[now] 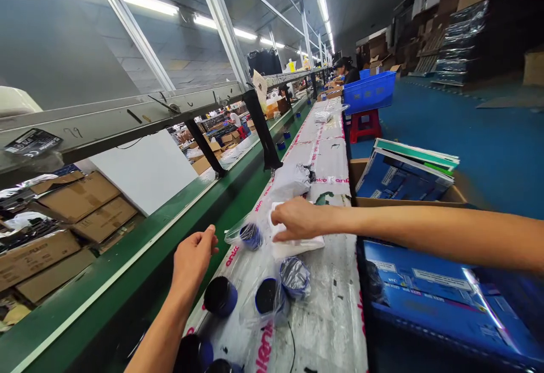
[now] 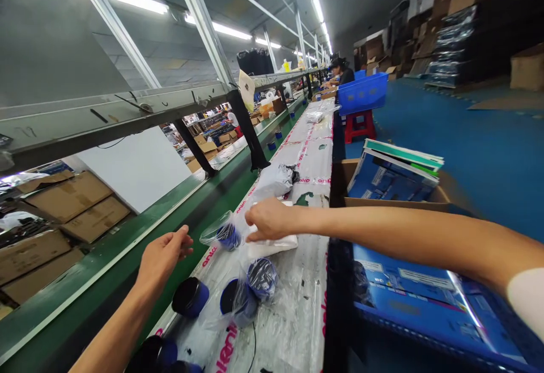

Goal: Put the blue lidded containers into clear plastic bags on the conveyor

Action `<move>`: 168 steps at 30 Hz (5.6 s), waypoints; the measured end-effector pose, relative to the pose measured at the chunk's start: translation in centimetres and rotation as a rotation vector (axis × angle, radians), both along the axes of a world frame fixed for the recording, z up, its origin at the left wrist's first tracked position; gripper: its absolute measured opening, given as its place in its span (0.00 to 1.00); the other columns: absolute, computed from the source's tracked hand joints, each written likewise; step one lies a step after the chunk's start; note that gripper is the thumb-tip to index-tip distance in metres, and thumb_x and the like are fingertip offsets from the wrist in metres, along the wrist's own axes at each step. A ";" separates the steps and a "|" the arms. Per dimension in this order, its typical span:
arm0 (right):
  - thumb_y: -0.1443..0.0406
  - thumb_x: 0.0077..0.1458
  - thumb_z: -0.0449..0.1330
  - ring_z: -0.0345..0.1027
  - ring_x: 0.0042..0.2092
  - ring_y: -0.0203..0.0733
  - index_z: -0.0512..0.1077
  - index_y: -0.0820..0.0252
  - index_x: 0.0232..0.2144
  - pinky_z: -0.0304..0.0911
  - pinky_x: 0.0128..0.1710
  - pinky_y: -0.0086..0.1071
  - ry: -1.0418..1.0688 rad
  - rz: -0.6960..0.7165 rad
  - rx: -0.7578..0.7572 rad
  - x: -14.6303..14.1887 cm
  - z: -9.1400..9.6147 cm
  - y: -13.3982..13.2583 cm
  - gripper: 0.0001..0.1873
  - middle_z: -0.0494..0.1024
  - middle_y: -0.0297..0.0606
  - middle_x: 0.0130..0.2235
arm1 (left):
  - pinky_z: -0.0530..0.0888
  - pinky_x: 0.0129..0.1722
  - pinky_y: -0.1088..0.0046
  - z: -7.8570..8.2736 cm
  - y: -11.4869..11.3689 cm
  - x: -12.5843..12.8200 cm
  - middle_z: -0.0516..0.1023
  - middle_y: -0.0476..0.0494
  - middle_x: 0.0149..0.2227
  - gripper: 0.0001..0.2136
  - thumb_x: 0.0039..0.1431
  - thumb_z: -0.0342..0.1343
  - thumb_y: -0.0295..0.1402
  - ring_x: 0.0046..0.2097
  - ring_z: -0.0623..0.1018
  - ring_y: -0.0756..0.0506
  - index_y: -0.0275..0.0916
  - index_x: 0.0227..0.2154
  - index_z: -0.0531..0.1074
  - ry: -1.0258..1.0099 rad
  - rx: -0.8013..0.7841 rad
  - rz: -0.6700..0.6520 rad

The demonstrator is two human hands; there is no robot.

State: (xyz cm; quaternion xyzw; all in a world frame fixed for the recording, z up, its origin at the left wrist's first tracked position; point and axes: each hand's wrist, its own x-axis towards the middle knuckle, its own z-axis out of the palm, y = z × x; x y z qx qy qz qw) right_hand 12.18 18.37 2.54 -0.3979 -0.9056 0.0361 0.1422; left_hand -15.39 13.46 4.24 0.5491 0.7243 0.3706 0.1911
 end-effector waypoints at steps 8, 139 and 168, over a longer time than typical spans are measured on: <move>0.72 0.55 0.57 0.75 0.39 0.53 0.78 0.68 0.36 0.60 0.35 0.37 -0.129 0.059 0.035 0.4 -3.6 -3.1 0.09 0.81 0.54 0.39 | 0.71 0.37 0.66 1.3 -4.0 0.0 0.83 0.40 0.32 0.22 0.53 0.56 0.56 0.37 0.81 0.37 0.39 0.28 0.77 0.097 0.016 -0.047; 0.67 0.55 0.61 0.76 0.34 0.46 0.80 0.61 0.30 0.56 0.26 0.31 -0.355 0.575 0.193 -12.5 -1.0 -5.0 0.08 0.84 0.46 0.33 | 0.63 0.26 0.74 -1.6 -9.6 -1.7 0.77 0.49 0.23 0.05 0.47 0.59 0.24 0.29 0.77 0.46 0.40 0.22 0.75 0.615 -0.462 -0.049; 0.64 0.52 0.58 0.76 0.35 0.42 0.79 0.60 0.32 0.62 0.29 0.27 0.105 0.165 -0.213 -12.1 2.5 -2.1 0.09 0.83 0.39 0.32 | 0.69 0.27 0.76 -0.7 -8.1 -2.8 0.72 0.55 0.20 0.08 0.58 0.59 0.30 0.25 0.73 0.51 0.36 0.24 0.71 -0.192 -0.144 -0.029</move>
